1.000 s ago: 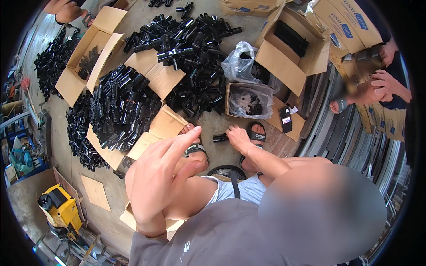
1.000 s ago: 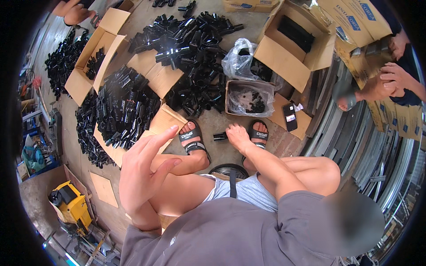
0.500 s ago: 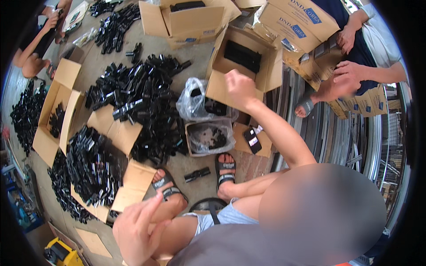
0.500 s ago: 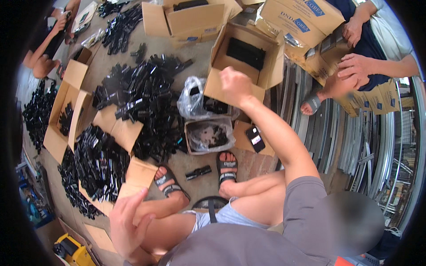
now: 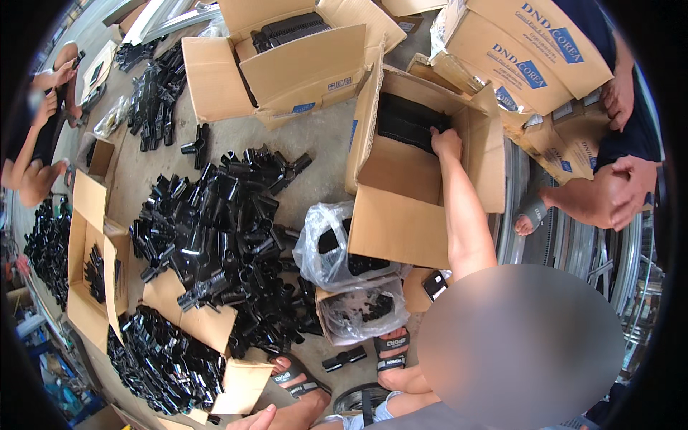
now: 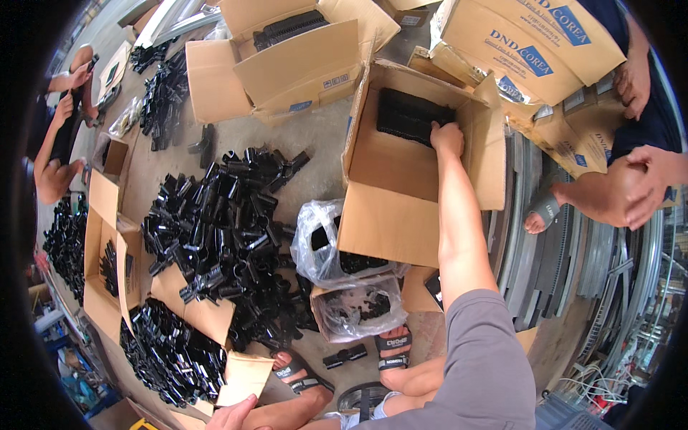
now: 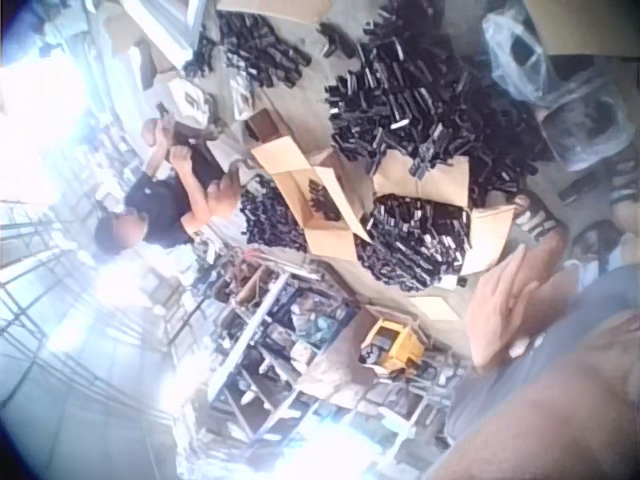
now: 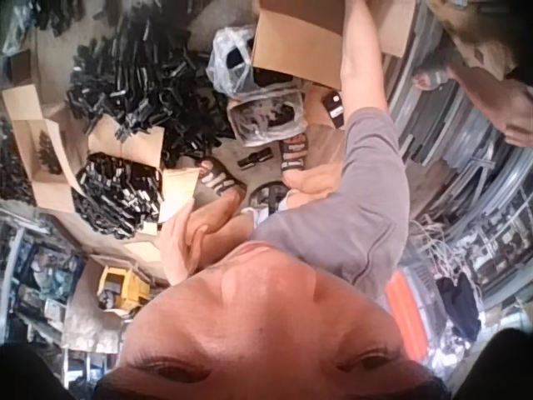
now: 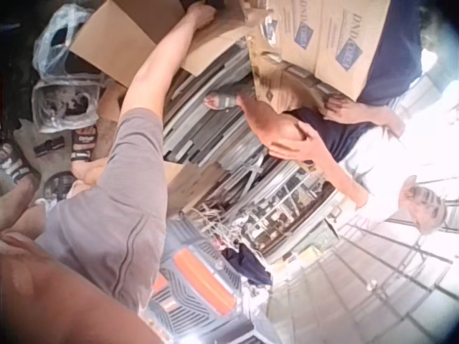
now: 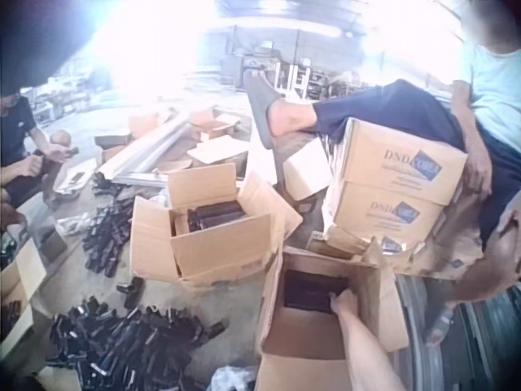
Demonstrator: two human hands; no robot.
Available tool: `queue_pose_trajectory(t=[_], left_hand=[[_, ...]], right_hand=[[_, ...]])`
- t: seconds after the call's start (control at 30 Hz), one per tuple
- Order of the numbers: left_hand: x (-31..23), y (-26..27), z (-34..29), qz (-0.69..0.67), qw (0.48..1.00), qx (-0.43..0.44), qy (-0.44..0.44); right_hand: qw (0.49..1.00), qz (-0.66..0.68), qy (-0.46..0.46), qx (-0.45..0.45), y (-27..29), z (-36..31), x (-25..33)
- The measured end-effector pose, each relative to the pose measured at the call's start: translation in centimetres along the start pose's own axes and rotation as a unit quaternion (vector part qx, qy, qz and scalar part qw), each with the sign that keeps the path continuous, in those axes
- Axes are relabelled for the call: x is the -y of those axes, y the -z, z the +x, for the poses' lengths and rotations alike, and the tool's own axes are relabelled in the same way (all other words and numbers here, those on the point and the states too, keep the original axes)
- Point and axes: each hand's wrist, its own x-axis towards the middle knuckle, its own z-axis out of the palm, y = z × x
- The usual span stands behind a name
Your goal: The person picks up black metal parts from a pile on the floor, handles them by hand, and places them into cardboard boxes.
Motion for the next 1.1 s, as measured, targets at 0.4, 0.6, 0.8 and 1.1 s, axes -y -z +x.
queue_pose_trajectory(t=[0.4, 0.6, 0.8, 1.1], left_hand=[[-0.3, 1.5, 6.3, -0.031, 0.998, 0.057, 0.021], [0.3, 1.6, 6.5, -0.021, 0.997, 0.062, 0.035], [0.5, 1.9, 6.4, -0.032, 0.997, 0.059, 0.03], [0.6, 1.6, 6.0, -0.051, 0.997, 0.052, 0.034]], right_hand=[[0.995, -0.015, 0.095, 0.033, -1.8, -2.1, 6.0], [0.877, -0.129, 0.449, -0.112, -2.5, -4.8, 9.0], [0.778, -0.318, 0.54, -0.038, -6.9, -6.5, 7.9], [0.928, -0.22, 0.301, -0.023, -6.3, -7.7, 11.0]])
